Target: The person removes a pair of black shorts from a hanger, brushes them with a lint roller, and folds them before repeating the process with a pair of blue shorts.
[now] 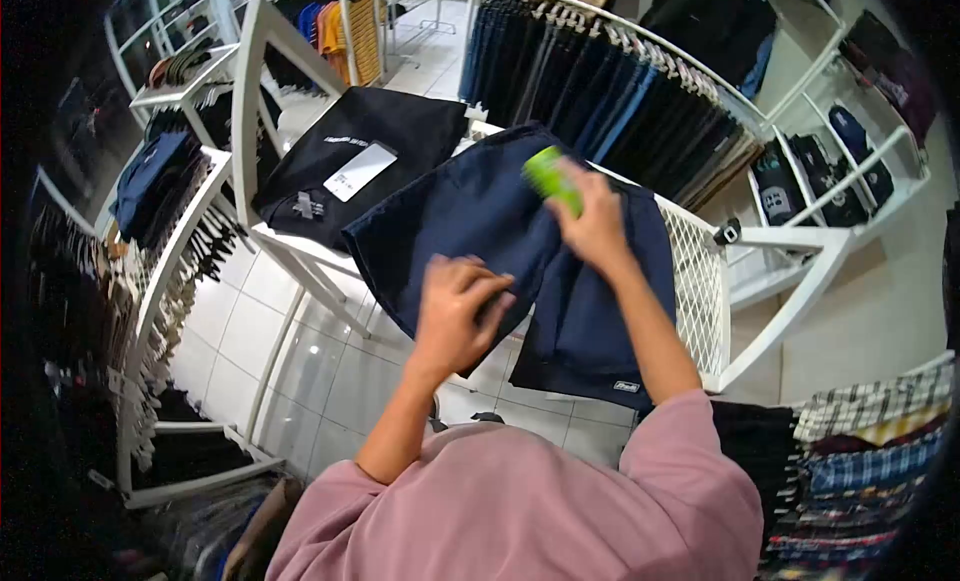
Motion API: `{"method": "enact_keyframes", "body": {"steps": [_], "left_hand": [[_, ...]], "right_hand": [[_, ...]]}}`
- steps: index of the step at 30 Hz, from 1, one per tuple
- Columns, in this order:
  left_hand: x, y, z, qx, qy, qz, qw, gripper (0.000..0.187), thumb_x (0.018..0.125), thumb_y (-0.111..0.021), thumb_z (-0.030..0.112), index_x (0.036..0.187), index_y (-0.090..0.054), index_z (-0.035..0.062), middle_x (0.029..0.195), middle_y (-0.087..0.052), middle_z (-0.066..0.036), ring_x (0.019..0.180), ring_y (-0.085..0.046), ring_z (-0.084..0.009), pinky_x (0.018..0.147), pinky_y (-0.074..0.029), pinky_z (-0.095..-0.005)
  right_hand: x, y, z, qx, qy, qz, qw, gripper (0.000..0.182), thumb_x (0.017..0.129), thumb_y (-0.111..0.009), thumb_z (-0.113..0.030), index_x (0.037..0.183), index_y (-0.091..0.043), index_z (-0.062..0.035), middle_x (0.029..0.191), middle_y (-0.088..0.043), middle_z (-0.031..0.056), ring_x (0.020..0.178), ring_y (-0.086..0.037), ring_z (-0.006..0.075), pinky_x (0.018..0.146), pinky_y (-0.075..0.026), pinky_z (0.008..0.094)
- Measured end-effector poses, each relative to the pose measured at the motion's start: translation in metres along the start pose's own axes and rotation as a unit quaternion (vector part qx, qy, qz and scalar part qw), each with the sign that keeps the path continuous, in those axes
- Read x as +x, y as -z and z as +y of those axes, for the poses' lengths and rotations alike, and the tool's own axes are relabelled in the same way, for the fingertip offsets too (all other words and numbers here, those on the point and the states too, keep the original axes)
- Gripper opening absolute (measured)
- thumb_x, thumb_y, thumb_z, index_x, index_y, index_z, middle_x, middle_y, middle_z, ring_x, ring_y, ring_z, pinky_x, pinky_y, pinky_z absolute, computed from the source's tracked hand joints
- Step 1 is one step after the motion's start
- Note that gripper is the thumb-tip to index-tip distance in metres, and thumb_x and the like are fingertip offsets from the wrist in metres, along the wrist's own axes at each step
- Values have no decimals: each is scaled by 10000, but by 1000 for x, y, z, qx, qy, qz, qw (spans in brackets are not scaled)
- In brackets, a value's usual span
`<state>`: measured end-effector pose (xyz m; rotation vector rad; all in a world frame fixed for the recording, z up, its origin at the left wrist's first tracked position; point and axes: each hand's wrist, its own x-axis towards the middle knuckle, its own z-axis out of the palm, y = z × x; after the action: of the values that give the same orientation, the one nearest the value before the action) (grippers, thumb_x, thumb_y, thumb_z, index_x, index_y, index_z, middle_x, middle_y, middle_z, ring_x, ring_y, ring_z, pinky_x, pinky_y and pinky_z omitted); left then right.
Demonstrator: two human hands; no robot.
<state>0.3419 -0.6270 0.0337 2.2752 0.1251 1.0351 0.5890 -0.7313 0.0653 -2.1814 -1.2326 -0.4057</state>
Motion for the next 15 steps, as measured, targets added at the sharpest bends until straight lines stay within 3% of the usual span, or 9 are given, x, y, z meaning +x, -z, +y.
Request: {"method": "enact_keyframes", "body": {"steps": [2, 3, 5, 6, 8, 9, 11, 14, 15], "left_hand": [[1, 33, -13, 209, 30, 50, 976, 314, 851, -778, 148, 1162, -733, 134, 1219, -672, -83, 1295, -552, -329, 1164, -282, -590], [-4, 41, -28, 271, 79, 38, 959, 447, 868, -778, 239, 1296, -682, 151, 1388, -605, -107, 1424, -445, -340, 1218, -188, -609], [-15, 49, -45, 336, 167, 5, 927, 577, 892, -757, 377, 1408, -614, 164, 1533, -494, -129, 1493, -354, -345, 1231, -140, -623], [-23, 49, -57, 335, 206, -36, 919, 666, 901, -716, 500, 1462, -569, 171, 1604, -407, -137, 1526, -294, -339, 1232, -115, -630], [-26, 48, -59, 323, 210, -27, 922, 664, 914, -690, 524, 1464, -566, 173, 1607, -401, -137, 1528, -290, -336, 1232, -108, -633], [-28, 48, -60, 313, 206, -22, 927, 663, 927, -664, 547, 1466, -562, 176, 1610, -396, -136, 1531, -286, -334, 1231, -101, -636], [-32, 45, -67, 313, 198, -24, 929, 657, 949, -635, 540, 1493, -529, 186, 1630, -364, -128, 1546, -251, -330, 1231, -78, -641], [-35, 45, -69, 309, 193, -24, 931, 654, 959, -606, 556, 1497, -523, 193, 1639, -346, -123, 1551, -238, -324, 1227, -68, -651], [-35, 45, -69, 308, 196, -29, 930, 654, 959, -597, 565, 1498, -523, 202, 1641, -344, -117, 1553, -236, -317, 1226, -62, -654]], "right_hand": [[-30, -8, -56, 56, 124, -103, 985, 561, 874, -762, -327, 1402, -611, -214, 1223, -633, 154, 1143, -617, 332, 978, -445, 466], [-40, -13, -69, 60, 201, -155, 965, 582, 865, -769, -343, 1408, -608, -208, 1233, -636, 138, 1150, -613, 316, 990, -434, 456], [-41, -27, -55, -17, 248, -165, 954, 589, 853, -779, -333, 1396, -616, -173, 1225, -641, 136, 1125, -618, 306, 957, -437, 457], [-26, -31, -34, -39, 176, -134, 974, 563, 857, -774, -317, 1369, -627, -134, 1130, -672, 131, 1085, -628, 292, 881, -443, 478], [9, -41, 12, -213, -21, -43, 976, 551, 917, -710, -307, 1414, -564, -122, 1133, -639, 166, 1035, -623, 314, 874, -442, 478], [24, -37, 9, -212, -47, 32, 976, 569, 937, -684, -298, 1452, -518, -120, 1130, -624, 178, 1025, -627, 329, 864, -451, 484], [32, -44, -10, -115, -14, 5, 993, 574, 933, -692, -312, 1449, -522, -127, 1123, -625, 172, 1017, -627, 334, 852, -461, 492], [18, -72, -71, -19, 247, -85, 965, 601, 910, -715, -369, 1444, -538, -157, 1231, -646, 142, 1081, -637, 313, 892, -464, 465], [13, -83, -76, 4, 261, -149, 954, 601, 906, -717, -383, 1440, -544, -168, 1236, -649, 133, 1106, -634, 304, 921, -449, 475]]}}
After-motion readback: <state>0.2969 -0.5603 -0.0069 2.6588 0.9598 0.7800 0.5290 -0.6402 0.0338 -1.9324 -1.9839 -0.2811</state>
